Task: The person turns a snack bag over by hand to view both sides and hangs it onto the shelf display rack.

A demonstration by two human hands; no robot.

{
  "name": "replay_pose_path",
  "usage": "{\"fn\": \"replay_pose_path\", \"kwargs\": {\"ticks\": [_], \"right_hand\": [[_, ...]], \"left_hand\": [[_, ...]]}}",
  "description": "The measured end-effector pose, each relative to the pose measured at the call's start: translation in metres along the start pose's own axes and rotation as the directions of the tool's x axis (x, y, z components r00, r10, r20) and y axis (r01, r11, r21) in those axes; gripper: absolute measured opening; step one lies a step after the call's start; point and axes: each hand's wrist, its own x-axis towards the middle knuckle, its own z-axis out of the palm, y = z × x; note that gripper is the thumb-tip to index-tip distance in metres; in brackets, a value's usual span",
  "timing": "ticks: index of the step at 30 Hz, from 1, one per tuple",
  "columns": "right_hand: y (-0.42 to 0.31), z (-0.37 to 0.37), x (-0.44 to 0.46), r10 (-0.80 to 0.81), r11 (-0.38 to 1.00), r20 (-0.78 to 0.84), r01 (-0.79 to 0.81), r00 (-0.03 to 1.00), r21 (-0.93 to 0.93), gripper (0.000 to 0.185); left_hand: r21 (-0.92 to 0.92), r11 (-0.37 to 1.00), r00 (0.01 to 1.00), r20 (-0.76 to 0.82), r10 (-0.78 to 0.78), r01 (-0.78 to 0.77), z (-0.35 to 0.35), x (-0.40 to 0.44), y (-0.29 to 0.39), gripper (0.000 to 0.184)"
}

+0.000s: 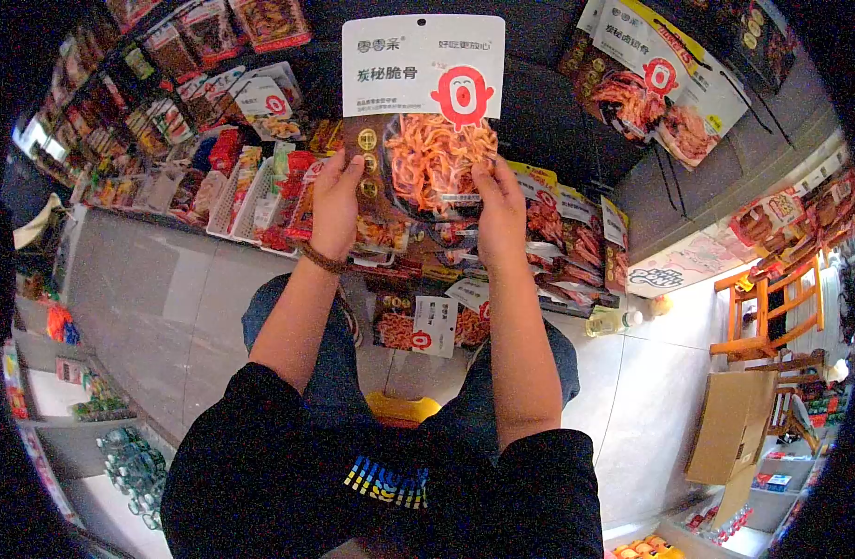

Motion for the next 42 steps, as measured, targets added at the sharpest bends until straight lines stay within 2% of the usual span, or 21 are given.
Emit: {"fn": "replay_pose_path", "kwargs": {"ticks": [5,9,11,24,42], "right_hand": [[0.001,-0.004,0.002,0.018,0.999,0.017,-0.019,1.0,0.045,0.027],[0.003,-0.004,0.003,0.011,0.999,0.008,-0.012,1.0,0.04,0.025],[0.003,-0.004,0.003,0.018,0.998,-0.002,-0.018,1.0,0.052,0.024],[0.006,-0.005,0.005,-0.013,0.996,0.044,0.009,0.999,0.09,0.023],[0.005,-0.004,0.003,-0.039,0.995,0.028,0.036,0.999,0.096,0.022]], "left_hand": [[0.067,0.993,0.995,0.038,0.091,-0.093,0.002,-0.004,0.004,0.02],[0.058,0.996,0.992,0.112,0.057,-0.063,-0.003,0.0,-0.001,0.025],[0.052,0.989,0.985,0.111,0.132,-0.138,-0.001,-0.001,-0.002,0.02],[0.062,0.983,0.977,0.135,0.166,-0.175,-0.003,0.001,-0.007,0.022],[0.05,0.989,0.983,0.131,0.13,-0.137,0.001,-0.004,0.002,0.021]]}}
